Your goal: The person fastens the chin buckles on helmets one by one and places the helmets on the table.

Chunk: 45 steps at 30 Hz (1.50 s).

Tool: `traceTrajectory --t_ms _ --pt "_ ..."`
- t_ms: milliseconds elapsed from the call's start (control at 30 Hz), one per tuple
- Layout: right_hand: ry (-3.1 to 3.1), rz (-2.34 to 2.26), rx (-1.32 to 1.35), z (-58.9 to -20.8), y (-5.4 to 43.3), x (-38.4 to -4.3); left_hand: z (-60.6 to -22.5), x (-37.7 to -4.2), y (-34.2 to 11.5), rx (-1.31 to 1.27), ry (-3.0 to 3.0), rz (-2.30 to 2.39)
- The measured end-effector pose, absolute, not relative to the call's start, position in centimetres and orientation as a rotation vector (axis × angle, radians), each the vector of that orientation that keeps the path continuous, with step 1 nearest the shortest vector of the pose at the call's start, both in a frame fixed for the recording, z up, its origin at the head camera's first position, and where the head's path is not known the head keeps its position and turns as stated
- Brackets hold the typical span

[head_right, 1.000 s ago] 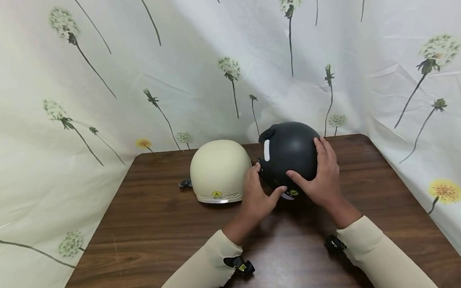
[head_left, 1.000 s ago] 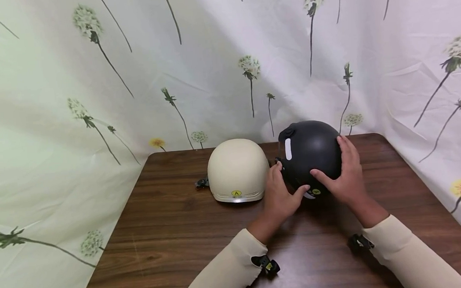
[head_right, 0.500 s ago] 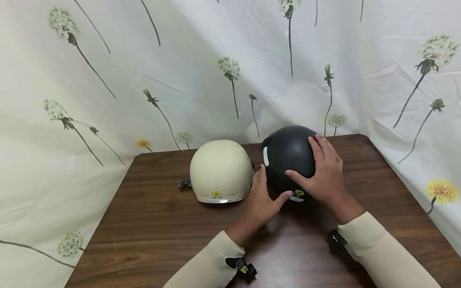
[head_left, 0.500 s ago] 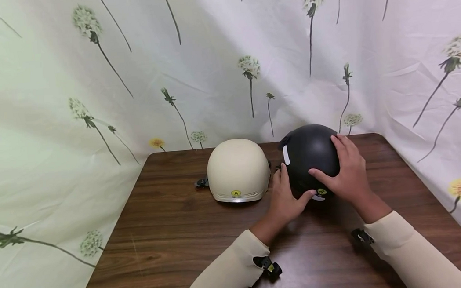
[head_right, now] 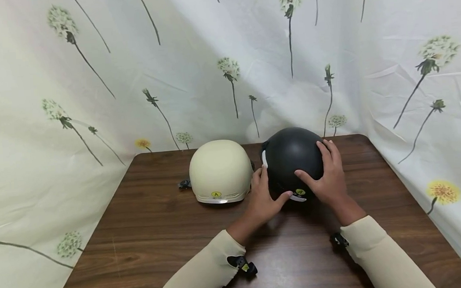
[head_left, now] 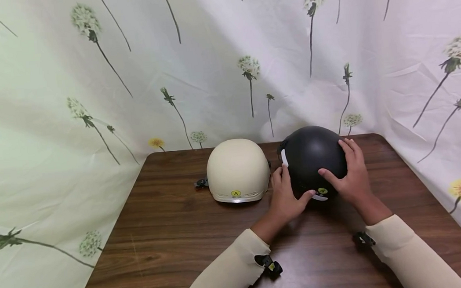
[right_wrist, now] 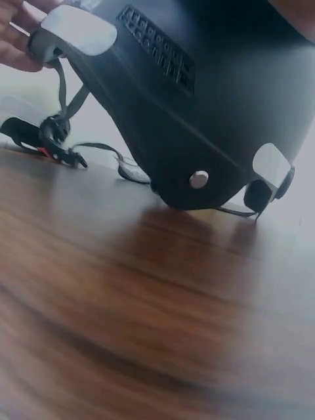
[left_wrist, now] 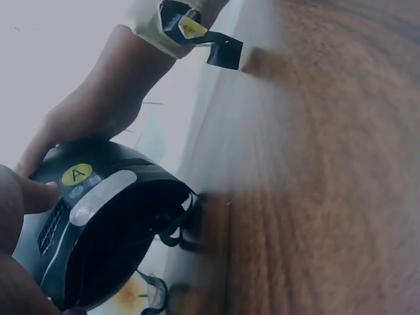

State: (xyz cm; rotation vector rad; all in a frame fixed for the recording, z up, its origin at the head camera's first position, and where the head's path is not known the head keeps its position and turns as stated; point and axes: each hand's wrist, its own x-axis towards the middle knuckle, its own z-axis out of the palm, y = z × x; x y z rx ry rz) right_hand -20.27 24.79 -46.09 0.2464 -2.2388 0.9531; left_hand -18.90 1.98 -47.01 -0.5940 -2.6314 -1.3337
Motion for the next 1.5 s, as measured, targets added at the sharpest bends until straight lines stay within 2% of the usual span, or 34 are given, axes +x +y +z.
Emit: traceTrajectory --t_ms 533,1167,1500 --pt "-2.364 1.119 0.119 -46.3 24.9 -20.3 -48.1 -19.2 2.3 -0.586 -2.607 -1.538" --pt "-2.484 1.11 0.172 -47.4 24.1 -21.0 -50.0 -19.9 2.1 -0.469 -2.641 -1.617" --pt "-2.487 1.132 0.181 -47.8 24.1 -21.3 -49.8 -20.1 2.0 -0.498 -2.597 -1.598"
